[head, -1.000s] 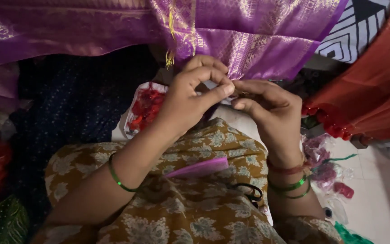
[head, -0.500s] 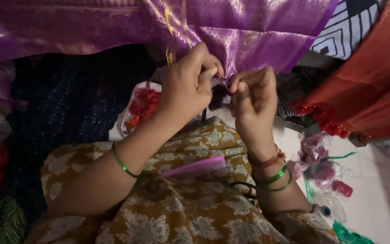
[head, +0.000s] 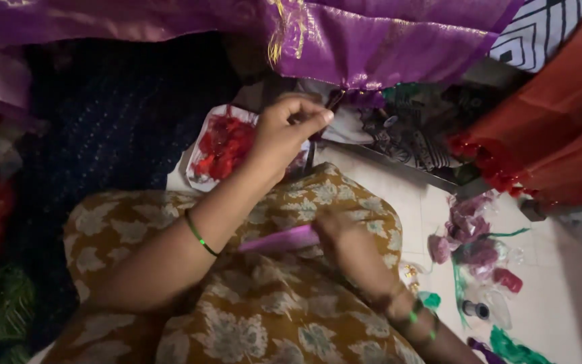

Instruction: Attaching decorative tassels to the edge of a purple saree using a needle and thread.

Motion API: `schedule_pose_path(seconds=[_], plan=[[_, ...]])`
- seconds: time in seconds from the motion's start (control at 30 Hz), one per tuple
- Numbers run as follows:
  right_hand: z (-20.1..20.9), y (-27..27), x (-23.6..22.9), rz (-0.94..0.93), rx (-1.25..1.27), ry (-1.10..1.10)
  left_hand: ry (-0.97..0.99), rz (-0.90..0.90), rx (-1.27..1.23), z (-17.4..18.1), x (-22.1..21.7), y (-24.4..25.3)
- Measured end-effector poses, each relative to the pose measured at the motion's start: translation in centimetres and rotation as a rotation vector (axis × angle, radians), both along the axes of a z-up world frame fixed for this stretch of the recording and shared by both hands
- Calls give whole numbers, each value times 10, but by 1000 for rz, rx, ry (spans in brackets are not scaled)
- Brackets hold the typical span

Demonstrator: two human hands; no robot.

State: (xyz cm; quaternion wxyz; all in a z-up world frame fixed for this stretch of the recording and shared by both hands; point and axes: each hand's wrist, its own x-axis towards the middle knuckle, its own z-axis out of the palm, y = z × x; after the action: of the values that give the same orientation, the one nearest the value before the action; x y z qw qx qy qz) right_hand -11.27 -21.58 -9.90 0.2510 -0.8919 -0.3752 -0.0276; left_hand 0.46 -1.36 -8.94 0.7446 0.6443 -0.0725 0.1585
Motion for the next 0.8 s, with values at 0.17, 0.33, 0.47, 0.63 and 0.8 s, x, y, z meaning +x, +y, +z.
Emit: schedule_pose_path(seconds=[0.17,0.33,0.47,0.63,0.8], plan=[[-99,-79,-60,25,-153,168,-6,-63,-178,44,7,-3],[-141,-149,-105,34,-432,-44,23,-433,-830,34,19,-27],[-98,-154,-115,-212,-375,299,74,-282,-595,6,22,-28],[-83,-185,-97,-519,-241,882,-35,-23,-185,16,13,-20],[-18,-180,-36,-466,120,1131,-30,-410,-704,23,15,-17]])
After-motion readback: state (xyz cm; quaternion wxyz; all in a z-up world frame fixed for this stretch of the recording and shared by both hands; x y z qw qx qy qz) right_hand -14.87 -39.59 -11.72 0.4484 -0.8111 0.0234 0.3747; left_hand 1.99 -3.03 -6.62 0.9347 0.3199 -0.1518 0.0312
